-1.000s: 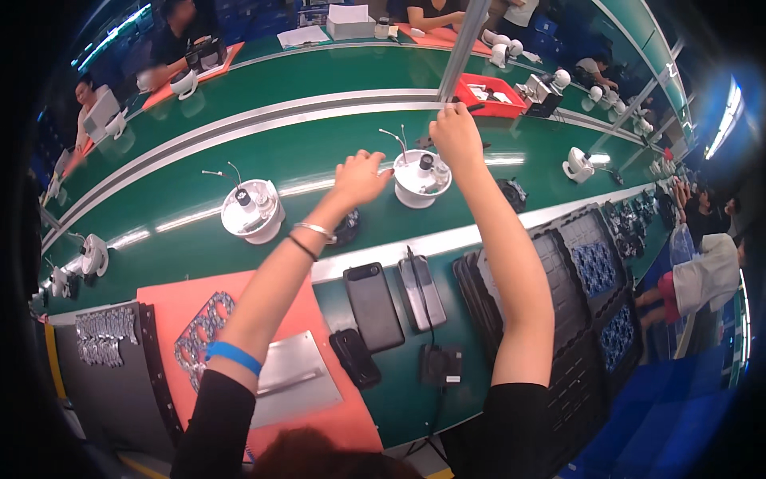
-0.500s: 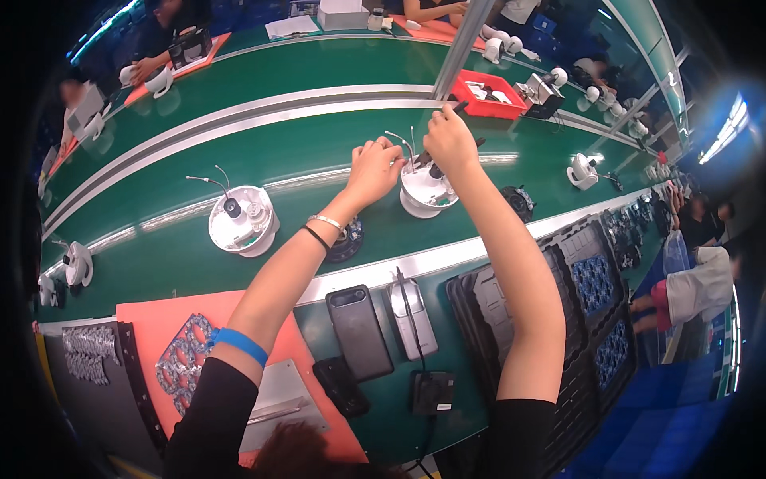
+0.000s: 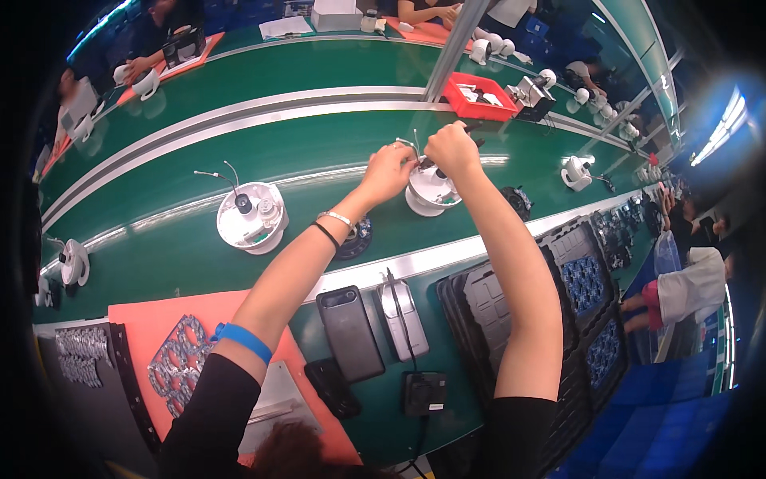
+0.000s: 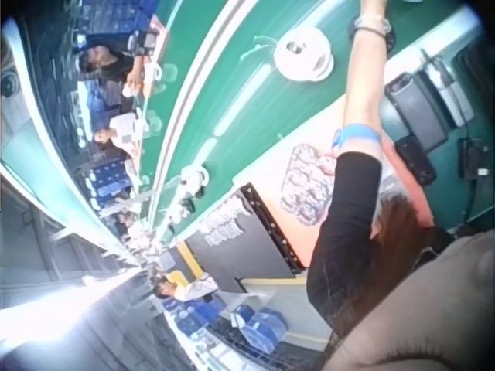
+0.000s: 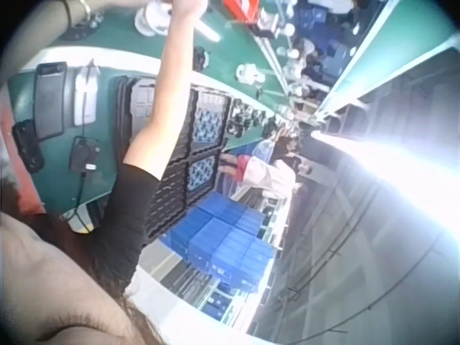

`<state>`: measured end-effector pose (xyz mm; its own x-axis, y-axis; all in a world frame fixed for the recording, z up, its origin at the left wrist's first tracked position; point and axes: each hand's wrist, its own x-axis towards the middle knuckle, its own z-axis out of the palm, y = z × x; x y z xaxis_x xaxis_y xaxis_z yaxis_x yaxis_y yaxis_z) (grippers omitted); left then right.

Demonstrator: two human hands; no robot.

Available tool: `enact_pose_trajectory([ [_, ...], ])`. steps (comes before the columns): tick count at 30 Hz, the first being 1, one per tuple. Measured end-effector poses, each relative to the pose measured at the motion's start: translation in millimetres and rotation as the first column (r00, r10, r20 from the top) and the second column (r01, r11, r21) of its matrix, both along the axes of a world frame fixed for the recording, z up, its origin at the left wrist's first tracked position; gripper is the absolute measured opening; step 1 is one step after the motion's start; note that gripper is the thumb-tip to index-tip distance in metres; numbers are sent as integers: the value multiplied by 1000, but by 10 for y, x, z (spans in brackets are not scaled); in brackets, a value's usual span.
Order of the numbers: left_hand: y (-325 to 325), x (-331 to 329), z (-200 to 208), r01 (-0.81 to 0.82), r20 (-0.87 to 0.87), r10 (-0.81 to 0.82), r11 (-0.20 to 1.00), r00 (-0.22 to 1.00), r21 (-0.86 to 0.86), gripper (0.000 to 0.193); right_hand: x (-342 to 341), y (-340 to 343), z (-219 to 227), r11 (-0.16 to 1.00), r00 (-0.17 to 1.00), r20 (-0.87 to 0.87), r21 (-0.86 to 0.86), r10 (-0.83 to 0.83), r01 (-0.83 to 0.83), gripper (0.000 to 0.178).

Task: Assembling and processing electronic circuit board components on a factory production line.

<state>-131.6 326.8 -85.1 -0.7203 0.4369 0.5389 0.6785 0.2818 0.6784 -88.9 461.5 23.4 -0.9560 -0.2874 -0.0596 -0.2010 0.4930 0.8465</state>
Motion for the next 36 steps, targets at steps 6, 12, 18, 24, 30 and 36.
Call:
enact_pose_trajectory([
  [6,-363,73,294,54,288,-193,902,938,429,14,52,-89,167,997,977,-199,18,75,-73,8],
  [12,-1384,693,1305,187,245,-331,862,911,471,20,520,-530,434,884,920,-307,-320,244,-342,10],
  [18,-2952,662,1386,-293,121,314,943,942,-159,34,395,-1523,363,770,893,-304,-459,333,-443,9],
  [24,-3252,465,294,-328,71,411,809,909,-489,37,-19,-1977,117,724,790,-346,-327,507,-608,9],
  [30,-2984,527,305,-307,195,406,865,893,-397,22,-172,-2110,-143,773,802,-156,-213,577,-598,6],
  [36,-2851,490,332,-299,211,389,884,897,-360,18,-172,-2098,-179,819,848,-94,-223,522,-529,9],
])
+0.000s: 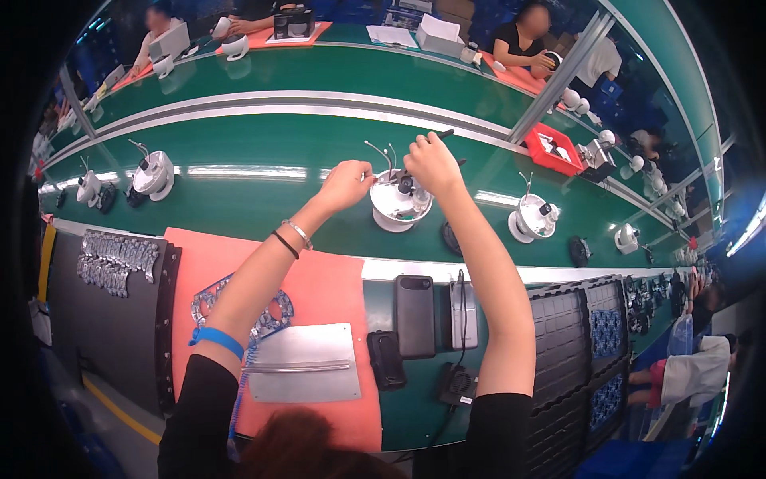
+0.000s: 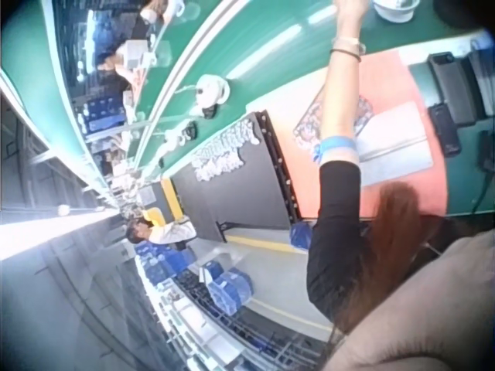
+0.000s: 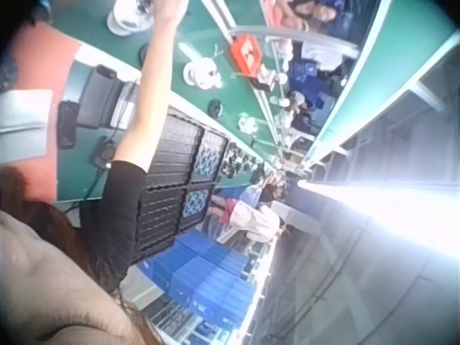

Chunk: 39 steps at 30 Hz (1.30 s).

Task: Assembling and processing electronic circuit board components on a factory production line.

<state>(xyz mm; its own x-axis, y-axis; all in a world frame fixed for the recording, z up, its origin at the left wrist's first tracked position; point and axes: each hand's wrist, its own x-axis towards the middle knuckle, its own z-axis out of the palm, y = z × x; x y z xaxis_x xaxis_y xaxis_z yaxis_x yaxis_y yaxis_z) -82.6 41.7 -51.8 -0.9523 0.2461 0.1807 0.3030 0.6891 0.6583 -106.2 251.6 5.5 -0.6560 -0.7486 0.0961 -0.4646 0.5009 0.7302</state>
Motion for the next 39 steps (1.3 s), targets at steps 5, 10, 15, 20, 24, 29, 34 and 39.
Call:
enact_pose_trajectory([
  [5,108,-22,3,31,-53,-30,999,998,29,17,-12,54,-32,999,999,11,-8,-36,36,9],
  [10,267,-63,1,55,-67,-51,996,996,66,16,-30,109,-55,998,999,-17,47,-43,44,9],
  [15,421,-53,76,74,-44,-71,996,996,50,16,57,326,-20,990,991,44,-67,-123,126,9],
  [20,267,200,389,194,-239,-150,966,959,172,22,290,522,197,940,987,-61,-316,-152,125,5],
  [24,-81,1067,1520,367,-108,-356,924,928,107,22,768,361,695,771,982,-144,-637,-124,4,15],
  [29,-734,2837,2302,560,173,-543,716,822,-417,17,1596,-280,1213,10,994,-67,-998,82,-69,16],
  [34,-1691,4128,2230,772,199,-751,579,630,-260,12,2603,-882,1398,-423,922,-219,-904,320,-67,7],
  [39,-2734,5419,968,-123,604,-150,914,783,387,20,2957,-1289,1321,-382,876,-343,-901,338,-205,8],
])
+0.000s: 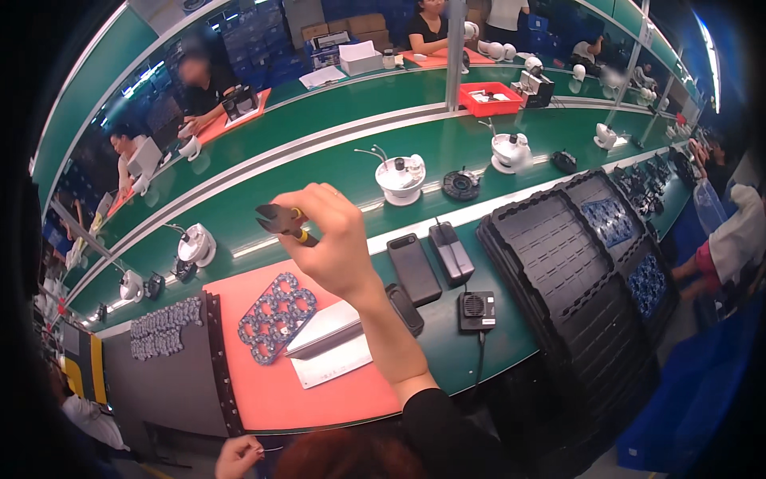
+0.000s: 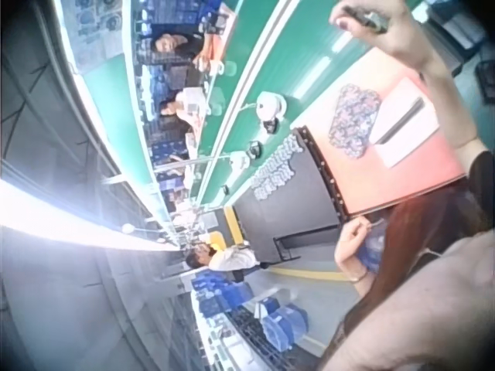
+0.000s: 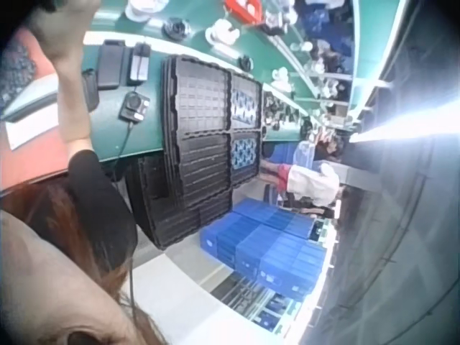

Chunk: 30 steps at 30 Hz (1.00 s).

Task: Assembling and processing electronic circuit board components on a factory production line.

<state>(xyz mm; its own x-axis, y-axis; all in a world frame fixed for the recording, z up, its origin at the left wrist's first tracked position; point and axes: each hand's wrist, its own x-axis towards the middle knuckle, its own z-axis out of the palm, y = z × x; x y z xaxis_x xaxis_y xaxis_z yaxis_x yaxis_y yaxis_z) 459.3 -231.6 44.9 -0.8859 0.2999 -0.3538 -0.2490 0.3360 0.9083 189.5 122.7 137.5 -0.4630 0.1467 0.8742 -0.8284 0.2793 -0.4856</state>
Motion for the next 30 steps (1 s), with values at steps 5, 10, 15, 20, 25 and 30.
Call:
enact_pose_trajectory([
  [5,-1825,1197,-2583,-122,169,183,939,968,-321,27,108,-185,-371,993,990,130,-102,-50,63,7],
  [10,-2439,919,-3561,-119,94,212,801,973,-587,38,69,-306,-434,992,981,170,-67,-95,108,18],
  [15,-2089,1130,-3929,-144,60,307,599,950,-788,50,-95,-301,-563,995,982,172,-50,-73,82,27],
  [20,-1709,1733,-3848,-150,110,518,435,849,-888,67,-163,-242,-663,977,917,358,-44,-179,208,14],
  [25,-901,845,-1743,-78,441,341,854,830,-515,40,-299,-186,-774,939,894,420,-216,-158,267,14],
  [30,270,-633,-49,-100,-222,82,993,972,-70,25,-373,-65,-877,936,873,456,-198,-175,291,13],
])
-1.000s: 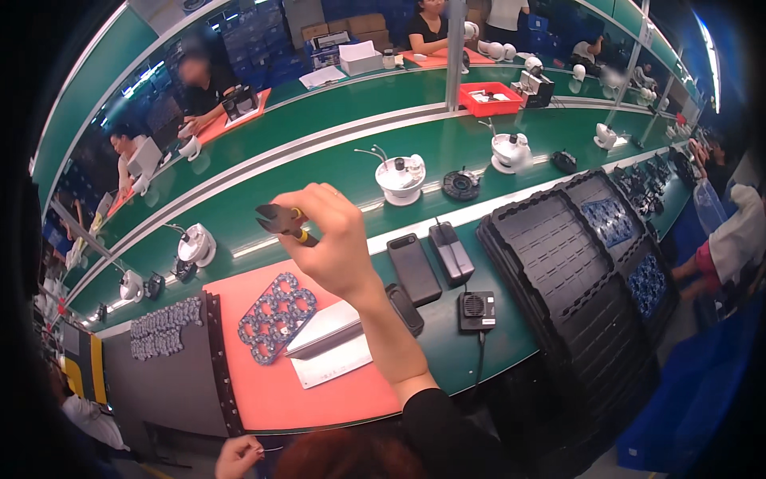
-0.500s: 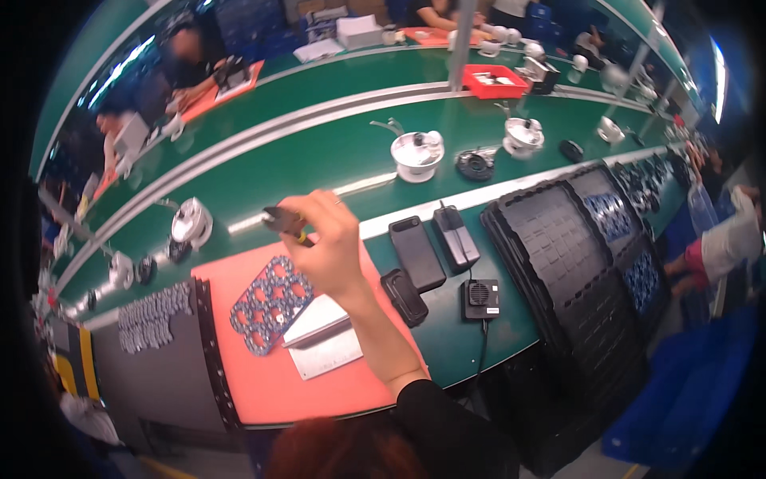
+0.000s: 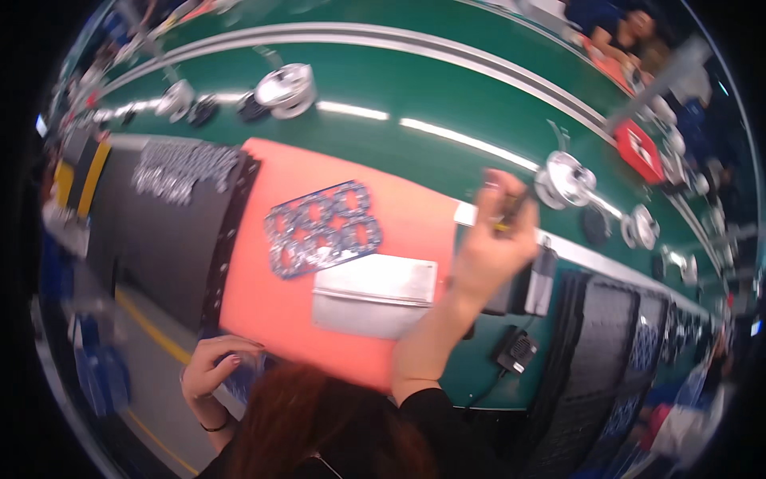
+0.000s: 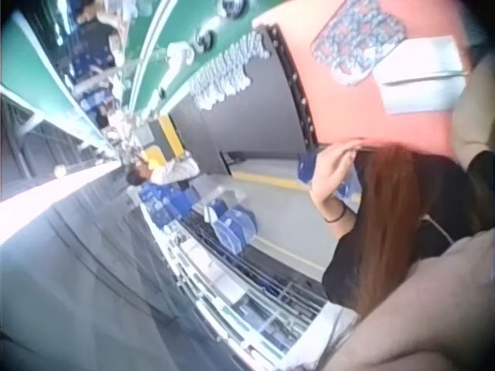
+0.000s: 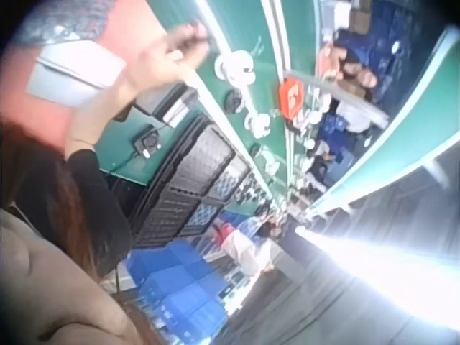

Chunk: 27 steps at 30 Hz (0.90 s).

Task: Assembling and processing electronic circuit board components on a factory production line.

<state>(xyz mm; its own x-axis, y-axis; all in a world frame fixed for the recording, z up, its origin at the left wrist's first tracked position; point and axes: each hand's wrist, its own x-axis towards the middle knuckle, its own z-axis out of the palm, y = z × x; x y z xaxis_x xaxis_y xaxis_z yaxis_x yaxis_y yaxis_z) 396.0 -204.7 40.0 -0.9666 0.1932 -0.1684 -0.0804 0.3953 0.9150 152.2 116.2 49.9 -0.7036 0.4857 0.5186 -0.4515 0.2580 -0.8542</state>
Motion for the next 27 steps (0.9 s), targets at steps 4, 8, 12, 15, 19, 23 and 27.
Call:
enact_pose_trajectory([
  [4,419,-888,-93,-274,-358,195,944,913,-186,31,-8,-147,22,984,993,11,134,117,-117,6],
  [8,492,-1775,-533,-185,-484,-173,774,858,-605,47,-18,-57,80,984,983,-117,126,142,-127,34],
  [12,657,-2210,-783,-89,-372,-134,847,919,-525,64,44,279,82,992,997,-76,122,-32,41,31],
  [15,497,-2329,-1027,-50,-366,-237,778,900,-627,75,-13,227,51,996,996,29,34,-81,80,17],
  [19,420,-2374,-1046,-113,-385,-193,757,902,-644,73,-111,41,28,996,1000,-26,90,3,-1,21],
  [23,404,-2428,-1033,-142,-374,-85,831,923,-539,72,-122,-76,62,993,995,-46,80,87,-84,24],
  [27,272,-2433,-1035,-116,-376,-85,870,923,-480,69,-122,-10,43,988,997,-59,144,56,-47,28],
])
